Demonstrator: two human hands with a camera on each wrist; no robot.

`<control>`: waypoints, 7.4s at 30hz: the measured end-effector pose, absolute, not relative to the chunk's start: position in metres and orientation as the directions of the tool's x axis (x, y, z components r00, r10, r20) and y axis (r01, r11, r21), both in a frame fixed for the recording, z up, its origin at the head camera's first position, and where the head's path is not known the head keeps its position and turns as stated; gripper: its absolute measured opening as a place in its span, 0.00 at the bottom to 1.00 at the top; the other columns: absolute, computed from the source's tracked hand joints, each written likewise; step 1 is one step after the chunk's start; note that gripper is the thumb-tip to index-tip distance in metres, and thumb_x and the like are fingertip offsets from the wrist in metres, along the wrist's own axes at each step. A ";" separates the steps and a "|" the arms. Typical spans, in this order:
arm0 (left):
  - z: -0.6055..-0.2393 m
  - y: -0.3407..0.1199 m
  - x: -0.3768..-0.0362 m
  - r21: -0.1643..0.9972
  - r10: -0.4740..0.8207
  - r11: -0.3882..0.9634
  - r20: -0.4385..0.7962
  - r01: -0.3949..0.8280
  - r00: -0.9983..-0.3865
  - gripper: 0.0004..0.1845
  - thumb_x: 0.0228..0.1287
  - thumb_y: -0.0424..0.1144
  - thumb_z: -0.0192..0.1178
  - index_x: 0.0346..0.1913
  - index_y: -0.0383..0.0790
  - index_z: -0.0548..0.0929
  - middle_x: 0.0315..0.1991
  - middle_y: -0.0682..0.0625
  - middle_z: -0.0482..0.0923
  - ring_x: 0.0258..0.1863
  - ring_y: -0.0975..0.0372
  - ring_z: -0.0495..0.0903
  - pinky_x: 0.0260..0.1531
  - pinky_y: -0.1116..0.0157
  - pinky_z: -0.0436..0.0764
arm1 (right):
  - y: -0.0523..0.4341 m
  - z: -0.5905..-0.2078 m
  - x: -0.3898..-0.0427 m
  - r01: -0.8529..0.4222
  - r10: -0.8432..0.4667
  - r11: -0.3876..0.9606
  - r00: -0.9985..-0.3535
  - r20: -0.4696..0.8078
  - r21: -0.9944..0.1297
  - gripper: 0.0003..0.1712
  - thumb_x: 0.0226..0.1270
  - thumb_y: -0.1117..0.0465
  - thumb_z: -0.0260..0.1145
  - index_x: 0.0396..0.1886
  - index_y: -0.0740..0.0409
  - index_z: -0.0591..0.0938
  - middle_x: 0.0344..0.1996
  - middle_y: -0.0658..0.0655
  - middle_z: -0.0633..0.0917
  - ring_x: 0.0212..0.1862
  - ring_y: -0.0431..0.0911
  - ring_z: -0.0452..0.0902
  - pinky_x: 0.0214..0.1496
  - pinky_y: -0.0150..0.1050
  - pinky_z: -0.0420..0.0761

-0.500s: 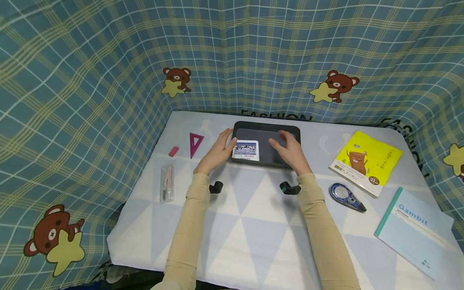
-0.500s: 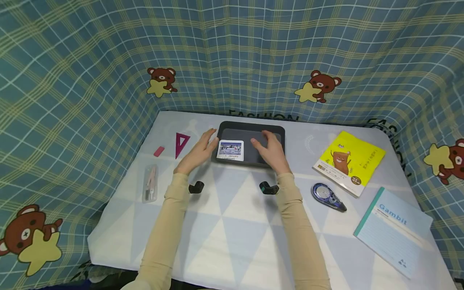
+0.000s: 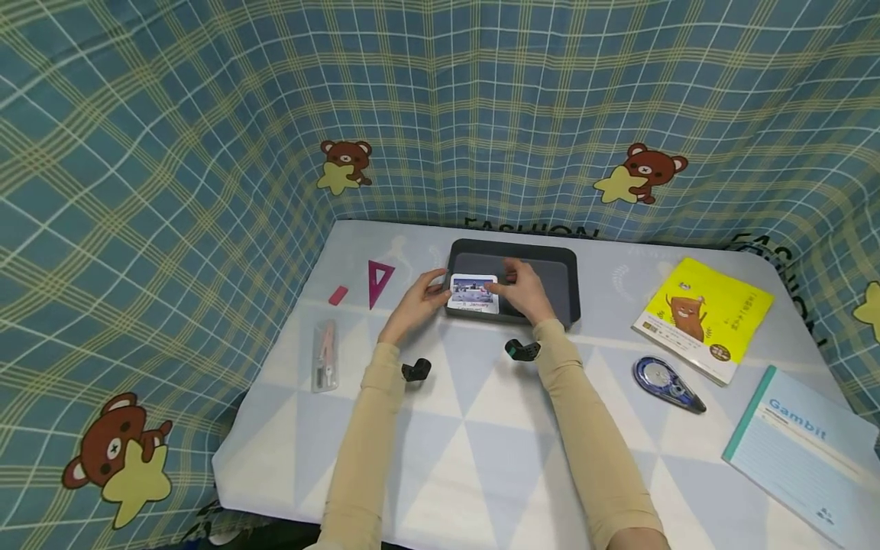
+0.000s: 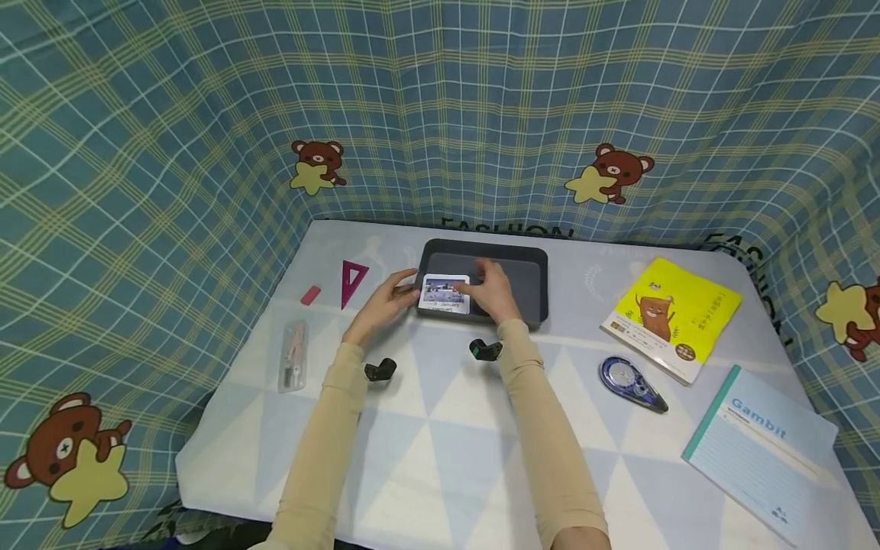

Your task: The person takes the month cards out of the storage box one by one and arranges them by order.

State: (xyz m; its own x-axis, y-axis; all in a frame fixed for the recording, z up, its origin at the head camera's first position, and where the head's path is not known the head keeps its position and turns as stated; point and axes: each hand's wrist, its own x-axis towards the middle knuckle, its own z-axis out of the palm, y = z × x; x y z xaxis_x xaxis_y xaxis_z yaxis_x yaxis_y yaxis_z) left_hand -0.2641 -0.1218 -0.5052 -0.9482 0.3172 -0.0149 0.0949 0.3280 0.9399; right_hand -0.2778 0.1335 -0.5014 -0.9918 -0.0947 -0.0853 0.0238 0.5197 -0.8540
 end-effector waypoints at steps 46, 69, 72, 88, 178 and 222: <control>-0.539 -0.131 -0.277 0.987 0.321 -0.081 -0.102 -0.135 -0.941 0.30 0.69 0.33 0.66 0.73 0.44 0.72 0.73 0.52 0.66 0.72 0.57 0.65 0.72 0.59 0.66 | 0.140 -0.485 -0.254 -0.025 0.043 0.366 -0.998 0.044 -0.930 0.25 0.70 0.53 0.71 0.62 0.52 0.76 0.31 0.55 0.83 0.32 0.49 0.72 0.33 0.40 0.71; -0.536 -0.135 -0.284 0.984 0.297 -0.057 -0.142 -0.167 -0.944 0.30 0.69 0.37 0.68 0.71 0.53 0.74 0.73 0.54 0.67 0.72 0.60 0.65 0.73 0.57 0.63 | 0.085 -0.515 -0.182 -0.112 -0.102 0.634 -0.993 0.060 -0.765 0.22 0.69 0.58 0.72 0.57 0.59 0.76 0.16 0.49 0.76 0.20 0.42 0.65 0.24 0.37 0.64; -0.536 -0.133 -0.284 0.985 0.301 -0.055 -0.141 -0.165 -0.943 0.30 0.69 0.36 0.67 0.71 0.53 0.74 0.73 0.55 0.67 0.73 0.60 0.64 0.73 0.57 0.63 | 0.085 -0.517 -0.183 -0.113 -0.093 0.669 -0.993 0.068 -0.734 0.22 0.67 0.59 0.73 0.56 0.60 0.76 0.17 0.51 0.78 0.20 0.43 0.66 0.25 0.39 0.65; -0.542 -0.132 -0.282 0.985 0.322 -0.080 -0.120 -0.153 -0.939 0.31 0.67 0.35 0.69 0.72 0.48 0.73 0.72 0.49 0.68 0.74 0.58 0.64 0.73 0.61 0.64 | 0.101 -0.497 -0.185 -0.059 -0.011 0.544 -0.998 0.063 -0.837 0.22 0.69 0.52 0.72 0.54 0.57 0.75 0.21 0.58 0.84 0.23 0.50 0.75 0.31 0.41 0.71; -0.541 -0.125 -0.274 0.980 0.262 -0.059 -0.167 -0.189 -0.950 0.30 0.66 0.35 0.70 0.69 0.53 0.76 0.71 0.51 0.67 0.72 0.57 0.65 0.72 0.60 0.66 | 0.183 -0.527 -0.133 -0.092 -0.005 0.693 -0.992 0.123 -0.715 0.36 0.66 0.63 0.74 0.71 0.59 0.69 0.20 0.48 0.80 0.22 0.42 0.70 0.30 0.38 0.70; -0.542 -0.125 -0.272 0.977 0.272 -0.106 -0.152 -0.187 -0.950 0.28 0.67 0.33 0.69 0.68 0.51 0.76 0.70 0.50 0.69 0.71 0.59 0.67 0.70 0.61 0.69 | 0.134 -0.516 -0.292 0.040 -0.087 0.579 -0.990 -0.111 -0.814 0.29 0.67 0.57 0.74 0.64 0.60 0.77 0.40 0.62 0.73 0.39 0.54 0.66 0.39 0.48 0.67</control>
